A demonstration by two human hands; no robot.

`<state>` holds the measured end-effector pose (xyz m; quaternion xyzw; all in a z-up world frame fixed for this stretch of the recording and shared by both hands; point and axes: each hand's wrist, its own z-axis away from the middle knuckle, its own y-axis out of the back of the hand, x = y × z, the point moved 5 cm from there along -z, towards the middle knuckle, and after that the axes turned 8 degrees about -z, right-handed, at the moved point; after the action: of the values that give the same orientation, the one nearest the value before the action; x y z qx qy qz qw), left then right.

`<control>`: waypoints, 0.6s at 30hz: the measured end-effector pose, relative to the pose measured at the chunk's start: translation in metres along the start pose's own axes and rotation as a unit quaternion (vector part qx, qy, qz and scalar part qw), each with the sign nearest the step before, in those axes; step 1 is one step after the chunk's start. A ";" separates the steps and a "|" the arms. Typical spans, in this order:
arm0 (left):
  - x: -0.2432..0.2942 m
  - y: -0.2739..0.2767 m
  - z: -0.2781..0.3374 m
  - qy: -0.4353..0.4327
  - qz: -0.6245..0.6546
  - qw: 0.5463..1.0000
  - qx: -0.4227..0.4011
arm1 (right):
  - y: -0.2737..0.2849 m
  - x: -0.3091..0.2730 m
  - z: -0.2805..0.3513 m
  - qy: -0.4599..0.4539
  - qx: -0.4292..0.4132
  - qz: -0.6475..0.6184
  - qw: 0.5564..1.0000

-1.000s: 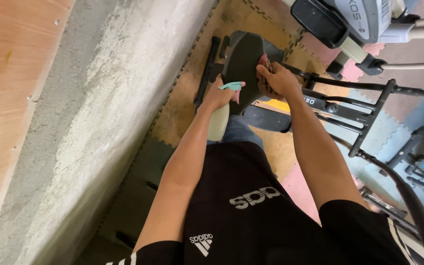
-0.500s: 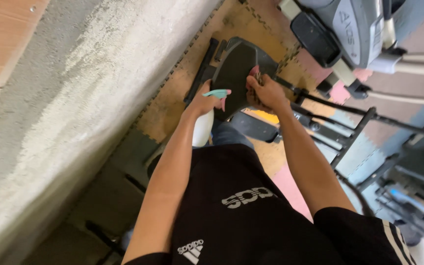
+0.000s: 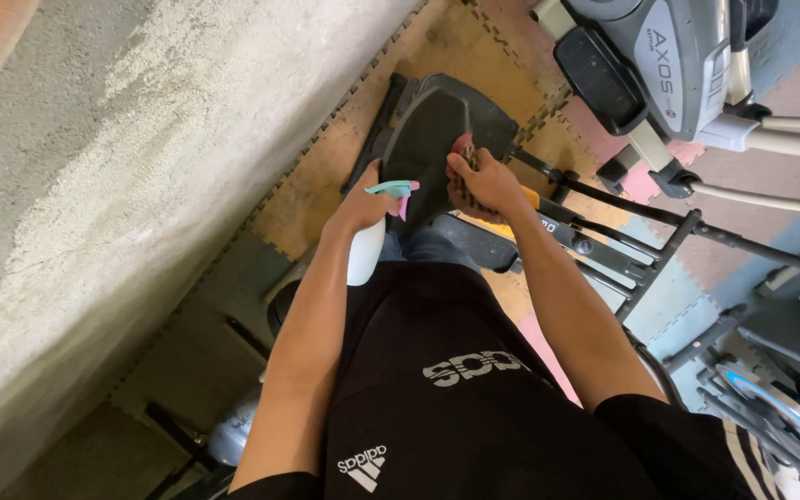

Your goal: Cleaning gym equipment including an elliptical and a stationary bike using a spray bottle and a cleaning cloth.

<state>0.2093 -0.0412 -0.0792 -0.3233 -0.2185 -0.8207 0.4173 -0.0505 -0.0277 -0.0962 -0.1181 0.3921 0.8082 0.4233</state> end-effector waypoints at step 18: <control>0.010 0.010 -0.005 0.029 -0.033 0.998 0.038 | 0.007 -0.023 0.004 -0.013 0.002 -0.011 1.000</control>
<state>0.2110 -0.0553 -0.0747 -0.2758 -0.2479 -0.8343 0.4079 -0.0413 -0.0408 -0.0775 -0.1107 0.3867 0.8041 0.4378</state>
